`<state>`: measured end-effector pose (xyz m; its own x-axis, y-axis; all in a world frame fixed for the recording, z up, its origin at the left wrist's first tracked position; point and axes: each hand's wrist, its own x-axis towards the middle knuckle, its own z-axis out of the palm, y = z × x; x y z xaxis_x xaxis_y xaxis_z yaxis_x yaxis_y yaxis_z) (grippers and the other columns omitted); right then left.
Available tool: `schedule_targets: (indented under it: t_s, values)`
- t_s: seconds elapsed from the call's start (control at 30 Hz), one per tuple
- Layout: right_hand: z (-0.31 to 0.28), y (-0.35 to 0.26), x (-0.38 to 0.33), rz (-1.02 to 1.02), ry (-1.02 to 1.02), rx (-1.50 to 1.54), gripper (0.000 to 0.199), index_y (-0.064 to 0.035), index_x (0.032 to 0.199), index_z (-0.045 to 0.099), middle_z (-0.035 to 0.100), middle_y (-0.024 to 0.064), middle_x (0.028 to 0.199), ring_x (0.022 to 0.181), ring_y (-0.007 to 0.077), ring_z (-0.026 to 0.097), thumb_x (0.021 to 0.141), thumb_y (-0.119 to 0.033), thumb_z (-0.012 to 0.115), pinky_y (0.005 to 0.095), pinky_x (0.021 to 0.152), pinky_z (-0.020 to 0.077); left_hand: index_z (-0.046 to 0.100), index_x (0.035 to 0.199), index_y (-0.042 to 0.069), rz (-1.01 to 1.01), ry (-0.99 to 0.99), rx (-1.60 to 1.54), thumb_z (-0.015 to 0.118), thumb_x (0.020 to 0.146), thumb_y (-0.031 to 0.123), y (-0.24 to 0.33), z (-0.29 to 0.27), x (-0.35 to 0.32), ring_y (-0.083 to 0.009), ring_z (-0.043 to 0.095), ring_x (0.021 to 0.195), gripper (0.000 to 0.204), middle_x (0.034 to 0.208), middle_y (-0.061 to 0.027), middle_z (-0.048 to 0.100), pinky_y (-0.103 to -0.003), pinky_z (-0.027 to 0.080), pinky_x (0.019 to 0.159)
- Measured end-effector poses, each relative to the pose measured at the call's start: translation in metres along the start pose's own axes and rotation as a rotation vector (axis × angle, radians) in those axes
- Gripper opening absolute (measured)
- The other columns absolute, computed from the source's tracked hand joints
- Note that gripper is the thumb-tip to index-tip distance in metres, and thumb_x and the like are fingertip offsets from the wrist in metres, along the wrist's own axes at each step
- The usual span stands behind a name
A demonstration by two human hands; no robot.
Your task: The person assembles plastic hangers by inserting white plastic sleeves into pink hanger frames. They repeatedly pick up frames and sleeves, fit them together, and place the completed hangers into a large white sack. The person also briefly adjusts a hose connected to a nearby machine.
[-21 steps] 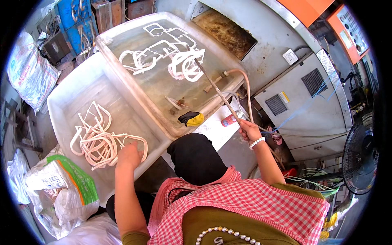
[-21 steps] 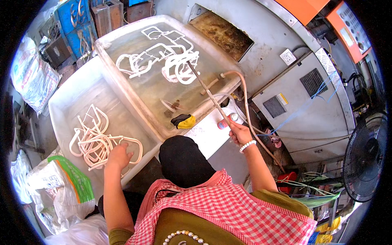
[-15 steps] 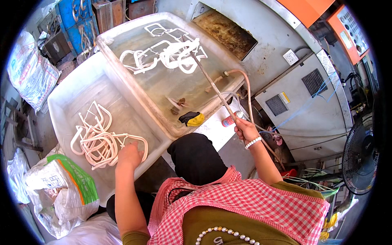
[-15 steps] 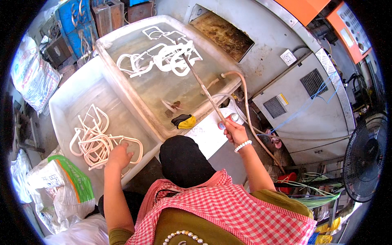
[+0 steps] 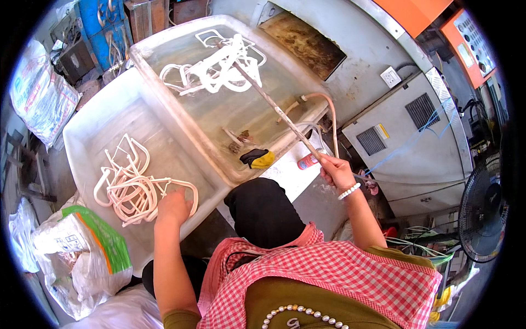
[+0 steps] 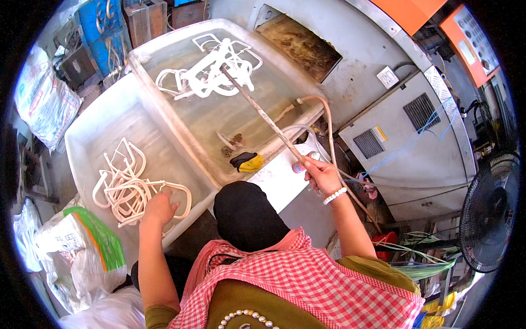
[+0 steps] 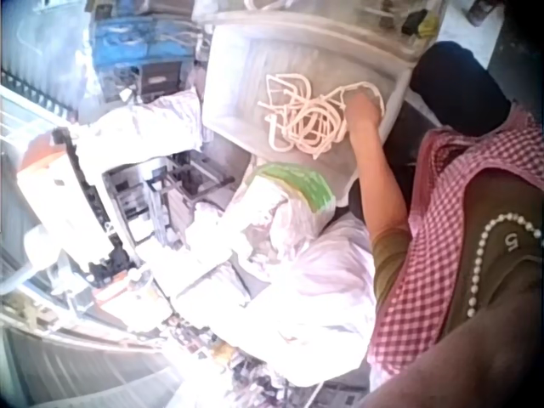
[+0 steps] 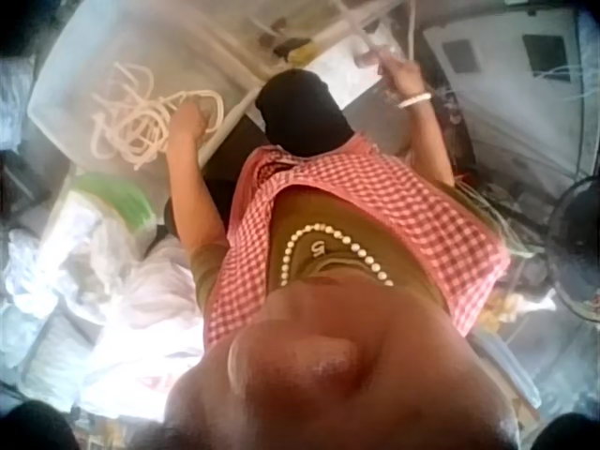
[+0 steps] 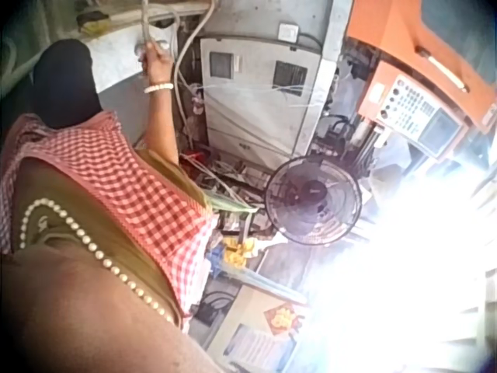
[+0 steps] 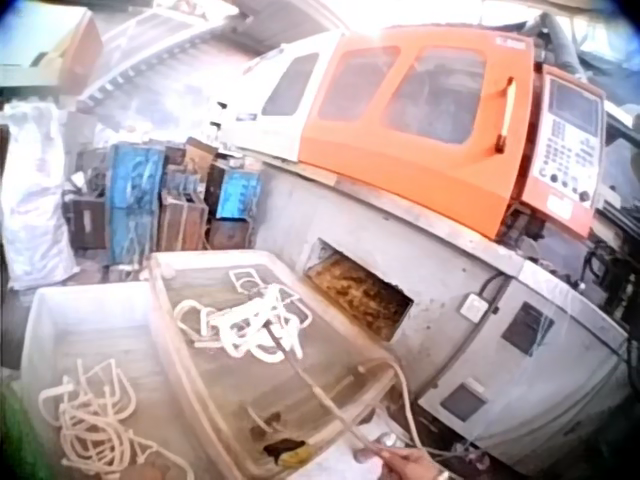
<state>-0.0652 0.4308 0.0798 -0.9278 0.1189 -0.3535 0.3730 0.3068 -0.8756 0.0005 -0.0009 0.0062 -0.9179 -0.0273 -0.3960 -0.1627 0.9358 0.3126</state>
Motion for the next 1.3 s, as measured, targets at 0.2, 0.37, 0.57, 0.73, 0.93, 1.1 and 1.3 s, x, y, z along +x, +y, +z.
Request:
schedule_targets:
  t_s: [0.2,0.37,0.57,0.73,0.93,1.1,1.3]
  values:
    - [-0.031,-0.038,-0.02,-0.144,-0.127,-0.132,0.026,-0.0053,0.112,0.065,0.057,-0.0012,0.063,0.048,0.0034,0.043,0.089,-0.018,0.062,0.0185,0.042,0.0316,0.054,0.11,0.003,-0.013,-0.019,-0.015,0.063,0.083,0.027,0.004,0.0,0.001,-0.0373,0.058,0.098,0.037,0.107,-0.0217,0.058,-0.045,0.048,0.083]
    - [-0.022,-0.062,-0.027,-0.251,-0.298,-0.284,0.023,-0.0062,0.107,0.068,0.064,0.0,0.071,0.061,0.0038,0.052,0.085,-0.015,0.067,0.0203,0.055,0.0437,0.054,0.109,0.003,-0.008,-0.018,-0.024,0.064,0.082,0.027,0.002,0.006,0.003,-0.0372,0.059,0.098,0.037,0.106,-0.0215,0.059,-0.045,0.048,0.084]
    - [-0.01,-0.098,-0.026,-0.532,-0.359,-0.827,0.022,-0.0107,0.102,0.07,0.07,0.0089,0.087,0.07,0.0134,0.065,0.081,-0.016,0.07,0.0269,0.067,0.05,0.055,0.106,0.002,-0.029,-0.033,-0.024,0.065,0.081,0.027,0.004,0.004,0.0,-0.0365,0.059,0.098,0.036,0.101,-0.0209,0.061,-0.044,0.048,0.084]
    - [-0.038,-0.1,-0.003,-0.411,-0.232,-0.582,0.022,-0.0047,0.101,0.069,0.069,0.0029,0.076,0.063,0.0092,0.059,0.083,-0.018,0.068,0.0249,0.06,0.0481,0.055,0.105,0.002,-0.011,0.007,-0.034,0.065,0.081,0.026,0.003,0.003,-0.002,-0.0367,0.059,0.097,0.035,0.101,-0.0208,0.061,-0.045,0.047,0.084]
    - [-0.027,-0.07,0.075,-0.174,-0.037,-0.301,0.026,-0.004,0.112,0.063,0.058,-0.0008,0.07,0.052,0.0053,0.046,0.09,-0.018,0.057,0.0216,0.046,0.0392,0.056,0.103,0.002,-0.02,-0.005,-0.049,0.065,0.08,0.025,0.007,0.001,-0.003,-0.037,0.059,0.096,0.034,0.101,-0.021,0.06,-0.045,0.047,0.084]
    - [-0.001,-0.052,0.155,0.158,-0.115,0.004,0.014,-0.0061,0.1,0.057,0.052,-0.0002,0.065,0.046,0.0067,0.042,0.089,-0.012,0.051,0.0222,0.039,0.0344,0.055,0.112,0.004,-0.07,-0.07,-0.041,0.065,0.08,0.026,0.006,-0.003,-0.001,-0.0385,0.058,0.097,0.04,0.103,-0.0219,0.059,-0.046,0.046,0.084]
    - [0.019,-0.065,0.224,0.46,-0.301,0.124,0.012,-0.0039,0.08,0.05,0.052,0.0018,0.064,0.049,0.0081,0.048,0.09,-0.01,0.05,0.0211,0.039,0.0393,0.056,0.111,0.003,-0.075,-0.033,-0.072,0.065,0.08,0.026,-0.003,0.001,-0.001,-0.0385,0.058,0.096,0.04,0.104,-0.0227,0.058,-0.047,0.046,0.083]
